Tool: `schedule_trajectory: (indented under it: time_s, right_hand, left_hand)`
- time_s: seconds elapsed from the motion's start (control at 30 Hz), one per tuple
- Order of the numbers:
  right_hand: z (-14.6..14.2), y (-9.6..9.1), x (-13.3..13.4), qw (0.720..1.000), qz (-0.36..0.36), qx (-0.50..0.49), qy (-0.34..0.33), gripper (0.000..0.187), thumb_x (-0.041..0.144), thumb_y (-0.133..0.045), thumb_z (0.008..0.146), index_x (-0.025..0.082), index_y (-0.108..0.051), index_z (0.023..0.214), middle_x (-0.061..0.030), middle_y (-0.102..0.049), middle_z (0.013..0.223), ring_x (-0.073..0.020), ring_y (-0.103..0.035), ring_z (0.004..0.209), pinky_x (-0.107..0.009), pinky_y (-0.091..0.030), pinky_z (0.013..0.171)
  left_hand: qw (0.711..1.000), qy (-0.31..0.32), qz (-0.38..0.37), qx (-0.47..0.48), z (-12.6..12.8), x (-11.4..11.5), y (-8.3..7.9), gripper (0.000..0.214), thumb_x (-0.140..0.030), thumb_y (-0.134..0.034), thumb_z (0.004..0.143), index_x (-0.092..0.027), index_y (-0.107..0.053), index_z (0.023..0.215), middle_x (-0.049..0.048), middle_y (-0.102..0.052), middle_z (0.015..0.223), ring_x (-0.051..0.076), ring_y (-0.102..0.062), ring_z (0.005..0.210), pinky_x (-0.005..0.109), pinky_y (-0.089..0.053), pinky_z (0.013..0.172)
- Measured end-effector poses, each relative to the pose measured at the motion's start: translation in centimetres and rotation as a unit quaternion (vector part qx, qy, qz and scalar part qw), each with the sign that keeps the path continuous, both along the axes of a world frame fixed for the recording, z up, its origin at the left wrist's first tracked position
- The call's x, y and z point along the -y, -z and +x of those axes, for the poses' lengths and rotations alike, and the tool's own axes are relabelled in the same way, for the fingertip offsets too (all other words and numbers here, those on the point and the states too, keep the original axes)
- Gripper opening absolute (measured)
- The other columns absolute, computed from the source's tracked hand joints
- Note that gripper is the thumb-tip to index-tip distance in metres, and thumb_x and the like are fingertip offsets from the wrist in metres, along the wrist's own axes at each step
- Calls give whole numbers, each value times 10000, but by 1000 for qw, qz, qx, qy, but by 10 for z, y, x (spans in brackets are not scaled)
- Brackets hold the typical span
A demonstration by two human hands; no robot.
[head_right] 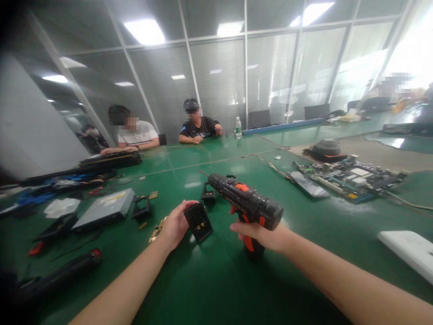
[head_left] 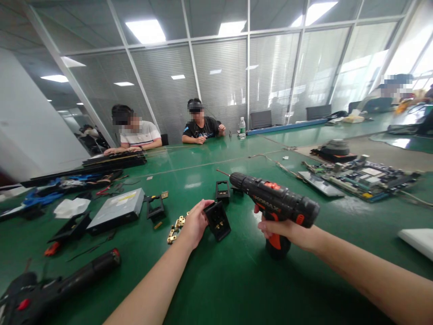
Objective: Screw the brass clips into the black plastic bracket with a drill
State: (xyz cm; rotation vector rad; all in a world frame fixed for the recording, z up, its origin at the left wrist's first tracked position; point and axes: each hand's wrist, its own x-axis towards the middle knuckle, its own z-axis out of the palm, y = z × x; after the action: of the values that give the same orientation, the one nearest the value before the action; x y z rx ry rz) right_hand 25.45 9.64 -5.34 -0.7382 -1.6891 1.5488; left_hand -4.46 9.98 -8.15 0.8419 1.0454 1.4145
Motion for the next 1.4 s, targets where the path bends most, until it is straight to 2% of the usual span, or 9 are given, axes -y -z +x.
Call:
schedule_trajectory:
  time_s: [0.17, 0.27, 0.43, 0.63, 0.93, 1.13, 1.2, 1.3, 1.4]
  right_hand:
    - [0, -1, 1, 1000, -3, -4, -4, 400, 445, -825, 858, 203, -595, 1078, 22, -649, 723, -166, -664, 675, -342, -590, 684]
    - [1, -1, 3, 1000, -4, -3, 3, 439, 428, -840, 846, 208, -594, 1135, 21, -662, 733, -169, -671, 674, -337, -590, 672]
    - [-1, -2, 4, 1000, -4, -2, 12, 403, 426, -824, 860, 209, -585, 1101, 25, -658, 716, -167, -673, 675, -323, -575, 665]
    - [-1, 0, 1, 1000, -6, 0, 5, 444, 393, -829, 854, 214, -581, 1176, 25, -660, 756, -173, -677, 688, -335, -576, 670]
    - [-4, -8, 1, 1000, -17, -3, 7, 426, 396, -848, 791, 205, -605, 1084, 30, -649, 702, -167, -656, 654, -311, -536, 638]
    - [-4, -9, 0, 1000, -15, -1, 4, 424, 398, -852, 784, 201, -602, 1064, 29, -649, 715, -163, -660, 640, -314, -550, 628]
    - [-4, -9, -1, 1000, -16, -4, 0, 460, 389, -858, 776, 203, -604, 1112, 32, -649, 738, -162, -667, 642, -307, -553, 616]
    - [-4, -9, 0, 1000, -17, -6, -1, 436, 407, -846, 790, 206, -592, 1081, 39, -641, 713, -161, -661, 636, -302, -551, 608]
    - [-5, -10, 0, 1000, -15, -4, 2, 405, 417, -842, 794, 205, -582, 1019, 34, -644, 699, -164, -665, 640, -306, -556, 622]
  left_hand:
    - [999, 28, -28, 18, 13, 5, -5, 481, -621, -774, 800, -189, -767, 1014, 122, -795, 1059, 326, -718, 1060, 426, -521, 933]
    - [999, 29, -33, 4, 16, 5, -5, 456, -599, -782, 787, -184, -768, 975, 106, -794, 980, 313, -730, 969, 415, -538, 881]
    - [1000, -22, -20, 2, 12, 6, -5, 372, -521, -757, 810, -175, -765, 945, 55, -759, 855, 240, -706, 769, 359, -545, 752]
    - [995, -78, -64, 18, 2, 6, -11, 301, -442, -748, 801, -185, -738, 957, 50, -747, 818, 257, -721, 737, 382, -556, 726]
    - [999, 13, -11, -35, -8, 2, -7, 332, -434, -742, 827, -191, -766, 1051, 88, -785, 962, 272, -718, 868, 375, -541, 785]
    - [999, -39, 18, -9, -3, 10, -18, 457, -603, -681, 859, -208, -748, 1080, 109, -782, 1053, 303, -707, 963, 401, -551, 799]
    - [997, -42, 66, -27, -5, 14, -19, 535, -657, -703, 826, -211, -750, 1118, 125, -768, 1125, 325, -692, 1022, 410, -552, 811]
    - [987, 14, 137, -84, -10, 18, -15, 686, -693, -805, 710, -197, -773, 1183, 160, -746, 1184, 367, -680, 1045, 426, -554, 825]
    - [971, 45, 166, -167, -10, 19, -13, 653, -559, -919, 637, -218, -807, 1183, 157, -742, 1209, 396, -678, 1086, 459, -545, 918]
